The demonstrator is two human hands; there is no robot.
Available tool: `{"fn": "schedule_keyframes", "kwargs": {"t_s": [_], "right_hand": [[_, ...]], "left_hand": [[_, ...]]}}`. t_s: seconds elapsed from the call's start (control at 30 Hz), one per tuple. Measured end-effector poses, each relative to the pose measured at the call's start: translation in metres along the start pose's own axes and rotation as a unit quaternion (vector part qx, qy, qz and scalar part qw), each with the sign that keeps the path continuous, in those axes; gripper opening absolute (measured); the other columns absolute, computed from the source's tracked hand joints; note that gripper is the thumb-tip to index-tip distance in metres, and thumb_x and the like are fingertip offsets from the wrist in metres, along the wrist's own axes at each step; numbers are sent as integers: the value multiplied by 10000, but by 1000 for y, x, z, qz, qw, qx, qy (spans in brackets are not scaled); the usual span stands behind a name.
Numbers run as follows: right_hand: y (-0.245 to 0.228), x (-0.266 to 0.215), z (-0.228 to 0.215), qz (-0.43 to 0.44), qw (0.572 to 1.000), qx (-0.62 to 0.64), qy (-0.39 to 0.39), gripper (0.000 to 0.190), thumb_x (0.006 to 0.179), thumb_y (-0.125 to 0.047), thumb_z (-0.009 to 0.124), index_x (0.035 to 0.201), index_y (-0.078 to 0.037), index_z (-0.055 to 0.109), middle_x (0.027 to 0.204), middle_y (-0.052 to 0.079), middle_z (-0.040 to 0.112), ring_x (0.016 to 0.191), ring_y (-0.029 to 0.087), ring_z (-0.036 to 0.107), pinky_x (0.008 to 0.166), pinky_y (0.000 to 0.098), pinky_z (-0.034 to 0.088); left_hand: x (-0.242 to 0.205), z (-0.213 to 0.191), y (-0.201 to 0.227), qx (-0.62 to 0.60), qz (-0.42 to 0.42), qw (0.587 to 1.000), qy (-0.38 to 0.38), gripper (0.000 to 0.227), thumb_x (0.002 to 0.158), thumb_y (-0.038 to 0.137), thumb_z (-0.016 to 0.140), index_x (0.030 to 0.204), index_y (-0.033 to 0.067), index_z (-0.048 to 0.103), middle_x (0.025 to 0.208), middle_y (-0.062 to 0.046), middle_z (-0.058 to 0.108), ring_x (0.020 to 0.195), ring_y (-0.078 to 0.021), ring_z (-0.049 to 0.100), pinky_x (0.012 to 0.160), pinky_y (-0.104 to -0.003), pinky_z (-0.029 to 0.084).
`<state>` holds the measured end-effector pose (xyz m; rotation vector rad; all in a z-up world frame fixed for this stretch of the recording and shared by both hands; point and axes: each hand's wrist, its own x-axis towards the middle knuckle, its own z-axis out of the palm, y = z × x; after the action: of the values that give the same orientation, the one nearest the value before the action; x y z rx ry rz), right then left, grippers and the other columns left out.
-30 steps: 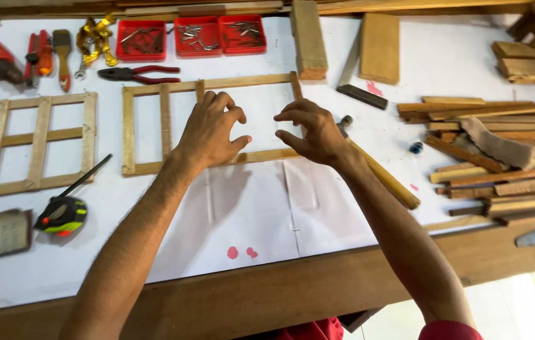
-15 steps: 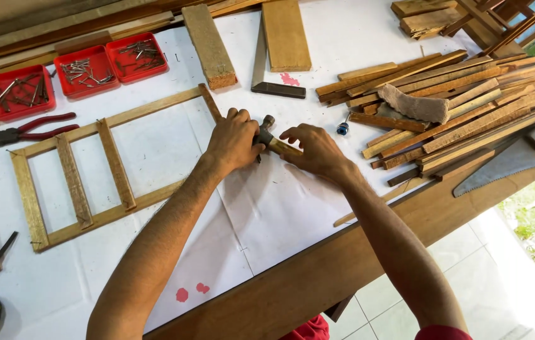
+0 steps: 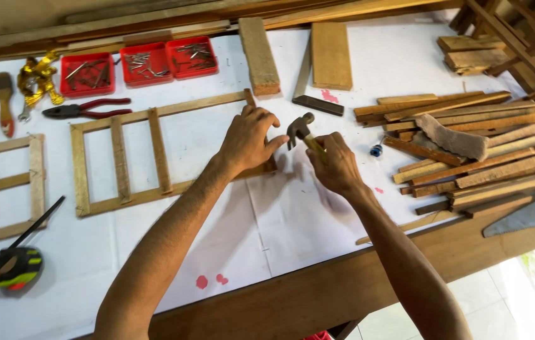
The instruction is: Assembling and finishing small wooden rectangular frames using nails, hammer, and sandpaper.
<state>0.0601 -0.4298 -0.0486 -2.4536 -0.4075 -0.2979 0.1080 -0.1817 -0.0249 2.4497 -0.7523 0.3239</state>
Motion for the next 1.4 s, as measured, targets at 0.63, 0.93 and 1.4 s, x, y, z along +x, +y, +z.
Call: {"fn": "schedule_keyframes", "kwargs": {"t_s": [0.63, 0.93, 1.4], "right_hand": [[-220, 54, 61, -44, 964, 61, -256, 316, 1029, -259, 650, 1262, -51, 694, 717, 157, 668, 627, 233, 617, 588, 410, 506], [-218, 54, 63, -158, 936, 138, -284, 427, 993, -184, 600, 1377, -7, 537, 859, 135, 749, 720, 212, 735, 648, 389, 615], [-213, 57, 77, -130, 943, 87, -293, 417, 985, -142, 618, 1376, -13, 557, 890, 172, 754, 714, 281, 755, 631, 397, 606]], "left_hand": [[-187, -143, -102, 79, -172, 979, -78, 626, 708, 216, 847, 1285, 96, 636, 1370, -68, 628, 1309, -290, 531, 1097, -481, 448], [-177, -128, -118, 81, -173, 963, -190, 790, 592, 489, 968, 1244, 143, 685, 1507, 13, 475, 1404, -246, 401, 1175, -484, 314], [-174, -127, -124, 39, -202, 961, -187, 774, 492, 506, 1009, 1135, 173, 735, 1407, 39, 558, 1255, -188, 507, 1170, -440, 329]]}}
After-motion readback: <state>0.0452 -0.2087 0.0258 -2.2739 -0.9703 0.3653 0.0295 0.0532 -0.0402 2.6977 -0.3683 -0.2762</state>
